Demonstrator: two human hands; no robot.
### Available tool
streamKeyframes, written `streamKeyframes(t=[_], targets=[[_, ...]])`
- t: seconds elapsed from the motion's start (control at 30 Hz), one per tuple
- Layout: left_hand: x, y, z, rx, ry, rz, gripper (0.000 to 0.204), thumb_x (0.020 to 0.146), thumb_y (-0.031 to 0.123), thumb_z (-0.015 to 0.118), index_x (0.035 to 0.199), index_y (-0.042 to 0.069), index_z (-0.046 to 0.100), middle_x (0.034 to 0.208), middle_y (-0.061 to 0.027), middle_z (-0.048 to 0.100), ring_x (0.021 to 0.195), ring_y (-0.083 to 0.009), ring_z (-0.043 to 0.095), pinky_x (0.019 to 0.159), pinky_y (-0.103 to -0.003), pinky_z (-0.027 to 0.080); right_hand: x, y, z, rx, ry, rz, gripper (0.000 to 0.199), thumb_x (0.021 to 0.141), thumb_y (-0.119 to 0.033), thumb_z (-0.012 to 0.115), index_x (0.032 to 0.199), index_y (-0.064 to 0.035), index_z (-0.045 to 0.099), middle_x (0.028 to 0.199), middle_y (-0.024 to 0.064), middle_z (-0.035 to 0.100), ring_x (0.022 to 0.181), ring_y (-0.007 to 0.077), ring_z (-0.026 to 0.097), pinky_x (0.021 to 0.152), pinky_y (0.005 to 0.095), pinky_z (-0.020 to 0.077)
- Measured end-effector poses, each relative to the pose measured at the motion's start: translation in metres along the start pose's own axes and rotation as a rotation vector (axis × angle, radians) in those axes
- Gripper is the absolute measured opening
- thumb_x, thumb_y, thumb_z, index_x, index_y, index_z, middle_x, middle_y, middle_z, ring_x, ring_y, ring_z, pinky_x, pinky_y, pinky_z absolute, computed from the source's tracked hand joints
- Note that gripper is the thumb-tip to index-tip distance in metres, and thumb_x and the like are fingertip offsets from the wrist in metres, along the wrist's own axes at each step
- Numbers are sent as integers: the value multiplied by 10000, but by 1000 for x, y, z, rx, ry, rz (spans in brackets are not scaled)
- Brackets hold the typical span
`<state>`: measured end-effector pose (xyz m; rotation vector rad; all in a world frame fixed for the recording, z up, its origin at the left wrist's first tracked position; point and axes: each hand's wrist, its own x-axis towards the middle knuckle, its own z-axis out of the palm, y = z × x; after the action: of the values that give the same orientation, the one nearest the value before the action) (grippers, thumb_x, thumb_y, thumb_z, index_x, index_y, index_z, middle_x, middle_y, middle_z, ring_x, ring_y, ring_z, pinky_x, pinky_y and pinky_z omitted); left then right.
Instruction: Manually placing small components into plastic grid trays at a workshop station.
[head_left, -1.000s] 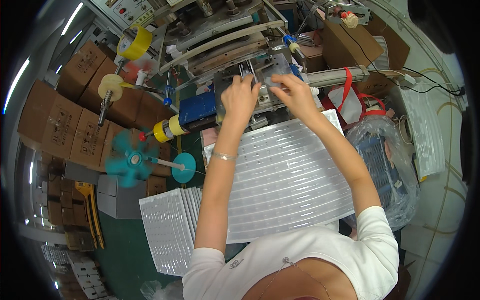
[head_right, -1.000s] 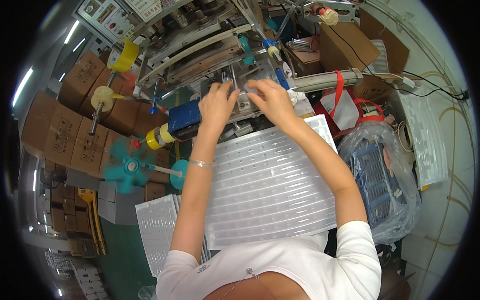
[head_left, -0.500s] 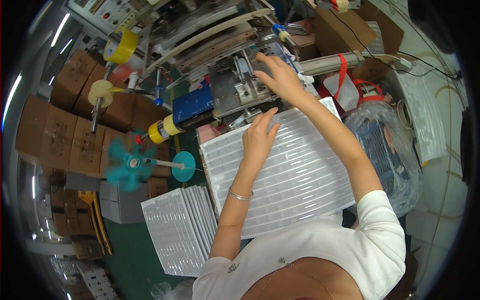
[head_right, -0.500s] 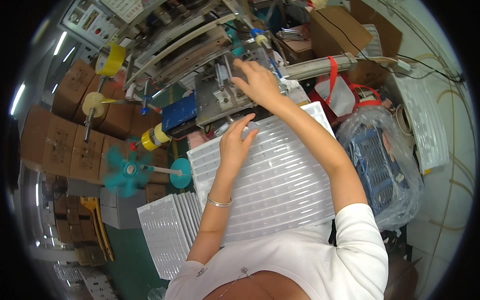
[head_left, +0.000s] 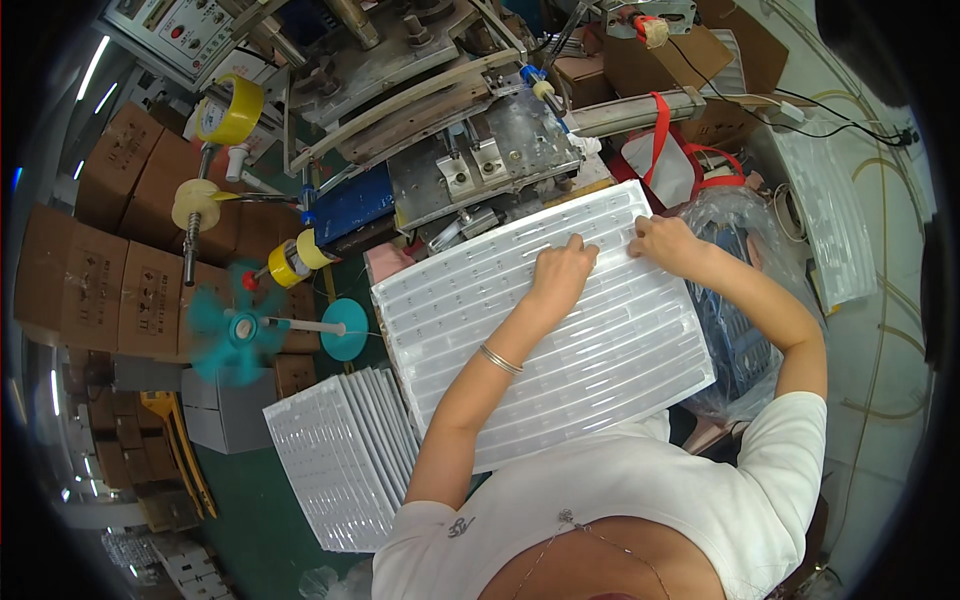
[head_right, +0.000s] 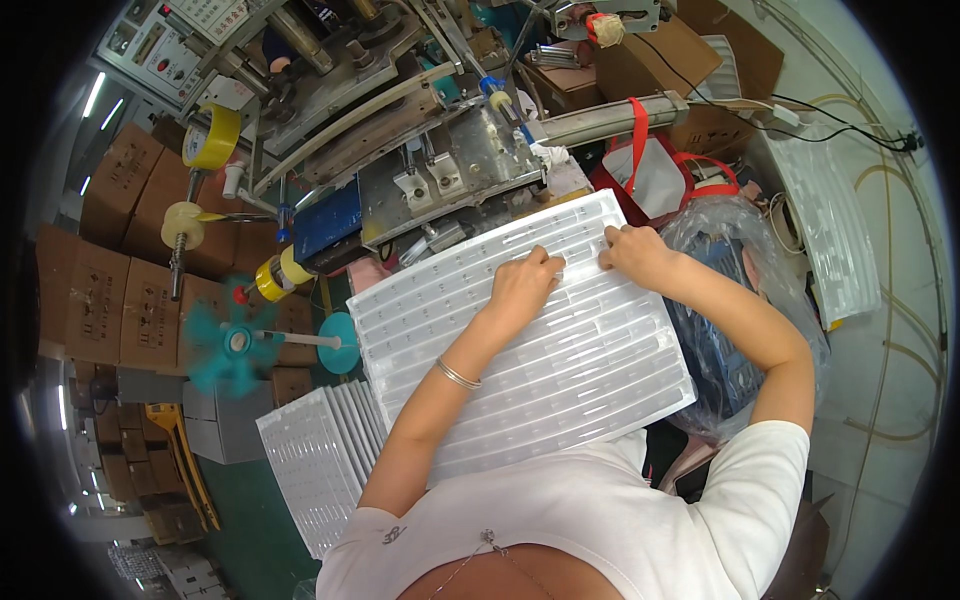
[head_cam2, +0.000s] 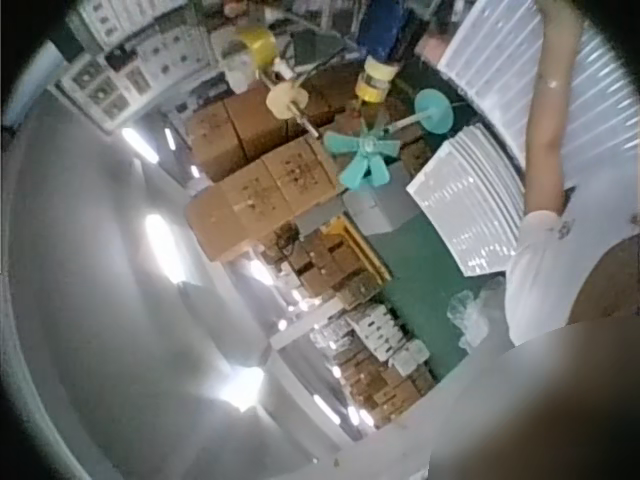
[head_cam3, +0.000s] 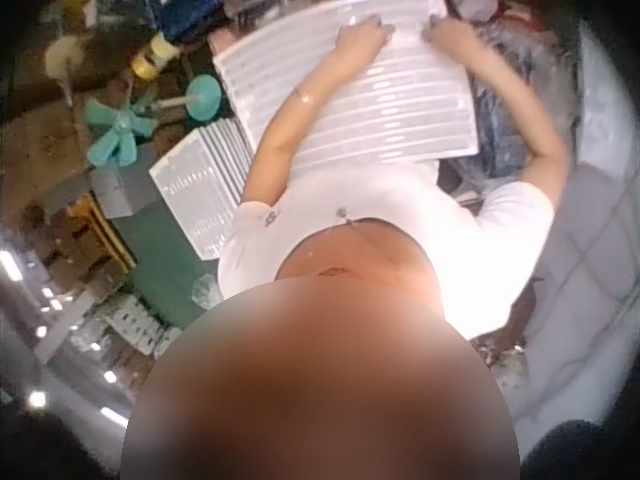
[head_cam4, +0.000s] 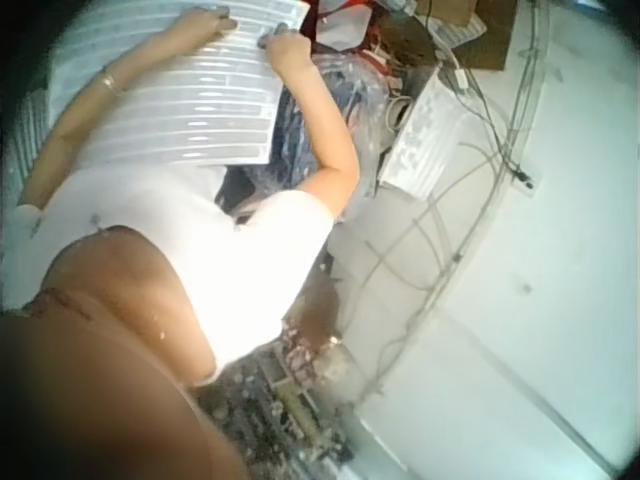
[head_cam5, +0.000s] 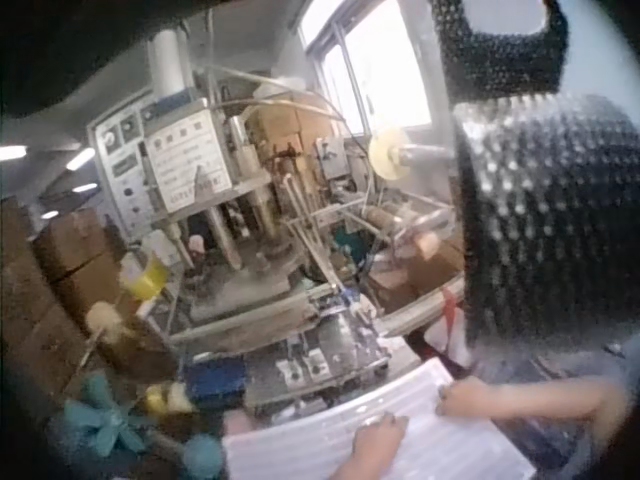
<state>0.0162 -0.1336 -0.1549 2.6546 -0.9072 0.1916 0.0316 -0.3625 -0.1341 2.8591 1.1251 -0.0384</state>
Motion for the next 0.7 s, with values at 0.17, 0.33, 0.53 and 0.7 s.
streamKeyframes(t=[0.17, 0.33, 0.53, 0.7], targets=[[-1, 13, -18, -126, 176, -4, 178, 752, 91, 643, 929, 100, 628, 818, -82, 614, 666, -279, 638, 569, -369, 515, 7, 7, -3, 174, -19, 92, 72, 739, -88, 595, 798, -120, 619, 858, 118, 550, 770, 280, 619, 635, 373, 515], [-2, 24, -6, -216, 158, -118, 228, 740, 131, 697, 960, 114, 636, 847, -74, 627, 670, -295, 633, 576, -382, 510, 33, -2, -50, 540, 314, 211, 212, 701, -88, 583, 902, -63, 520, 841, 132, 507, 812, 339, 571, 699, 408, 463], [-27, 11, -12, -200, 119, -258, 223, 760, 137, 691, 972, 92, 640, 896, -69, 642, 735, -290, 637, 645, -383, 510, 46, -3, -69, 733, 455, 279, 221, 748, -126, 588, 938, -45, 509, 883, 107, 611, 765, 300, 584, 689, 369, 462], [-33, -36, -68, -201, 666, -440, 295, 823, 140, 622, 1114, 94, 606, 1037, -116, 619, 882, -313, 624, 733, -376, 509, 61, -11, -74, 938, 545, 330, 166, 823, -116, 581, 972, -41, 581, 990, 73, 625, 853, 183, 614, 674, 297, 487]])
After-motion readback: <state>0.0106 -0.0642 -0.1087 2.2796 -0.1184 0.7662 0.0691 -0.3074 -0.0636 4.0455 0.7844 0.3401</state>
